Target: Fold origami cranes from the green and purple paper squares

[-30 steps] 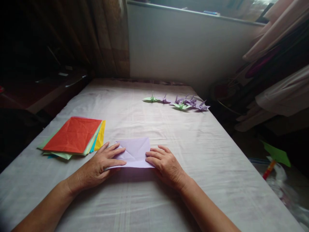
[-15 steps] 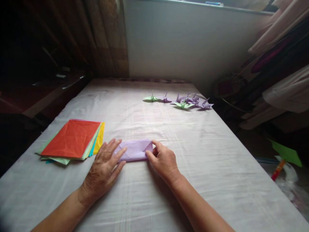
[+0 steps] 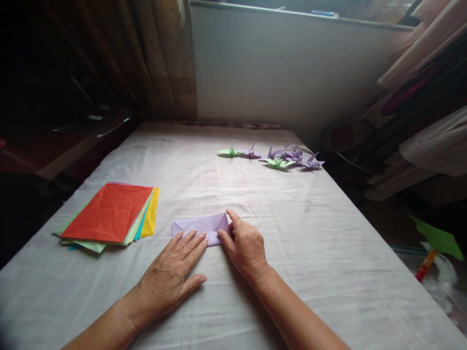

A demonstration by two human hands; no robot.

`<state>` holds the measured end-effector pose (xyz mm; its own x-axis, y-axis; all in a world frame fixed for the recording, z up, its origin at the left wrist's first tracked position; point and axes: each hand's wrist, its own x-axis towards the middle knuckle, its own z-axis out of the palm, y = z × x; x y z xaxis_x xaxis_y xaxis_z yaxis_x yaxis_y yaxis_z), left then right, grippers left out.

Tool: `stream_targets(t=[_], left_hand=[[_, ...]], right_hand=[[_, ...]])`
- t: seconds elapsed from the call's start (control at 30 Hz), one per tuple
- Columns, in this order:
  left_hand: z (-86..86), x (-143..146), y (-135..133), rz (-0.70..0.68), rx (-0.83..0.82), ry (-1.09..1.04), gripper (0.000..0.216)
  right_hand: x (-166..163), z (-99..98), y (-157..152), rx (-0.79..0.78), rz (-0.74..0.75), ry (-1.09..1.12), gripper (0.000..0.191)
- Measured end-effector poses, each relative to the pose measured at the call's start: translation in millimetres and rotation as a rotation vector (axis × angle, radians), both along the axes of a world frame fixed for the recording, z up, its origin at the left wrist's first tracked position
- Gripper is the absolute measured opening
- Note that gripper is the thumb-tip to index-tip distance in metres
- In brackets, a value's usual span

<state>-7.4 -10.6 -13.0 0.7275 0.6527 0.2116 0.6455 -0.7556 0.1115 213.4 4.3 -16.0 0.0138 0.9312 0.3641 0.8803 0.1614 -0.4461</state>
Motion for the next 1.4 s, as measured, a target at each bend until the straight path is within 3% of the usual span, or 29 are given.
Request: stream_targets(t=[0.5, 0.73, 0.93, 1.07, 1.17, 1.27, 1.4], left_hand=[[-1.2, 2, 0, 0.008, 0.005, 0.01, 0.066], [-0.5, 2, 1, 0.003, -0.02, 0.002, 0.065], [0.6, 2, 3, -0.007, -0.041, -0.003, 0.055], [-0.4, 2, 3, 0.0, -0.033, 0.017, 0.054], [-1.3, 3, 2, 0.005, -0.026, 0.032, 0.055], [-1.5, 4, 3, 0.004, -0.026, 0.033, 0.056], [-1.8, -4, 3, -0.026, -0.028, 0.037, 0.058]], right_hand=[[-3, -0.4, -1, 0.042, 0.027, -0.057, 0.041], [-8, -1.6, -4, 0.032, 0.036, -0.234, 0.059], [18, -13.7, -9, 0.017, -0.009, -0.274, 0.062], [24, -8.4, -16, 0.047, -0.054, -0.296, 0.058], [10, 0.3, -21, 0.068, 0.133, -0.336, 0.057], [-5, 4.7, -24, -0.047, 0.374, -0.356, 0.055], [-7, 7.1, -24, -0.232, 0.441, -0.34, 0.06]])
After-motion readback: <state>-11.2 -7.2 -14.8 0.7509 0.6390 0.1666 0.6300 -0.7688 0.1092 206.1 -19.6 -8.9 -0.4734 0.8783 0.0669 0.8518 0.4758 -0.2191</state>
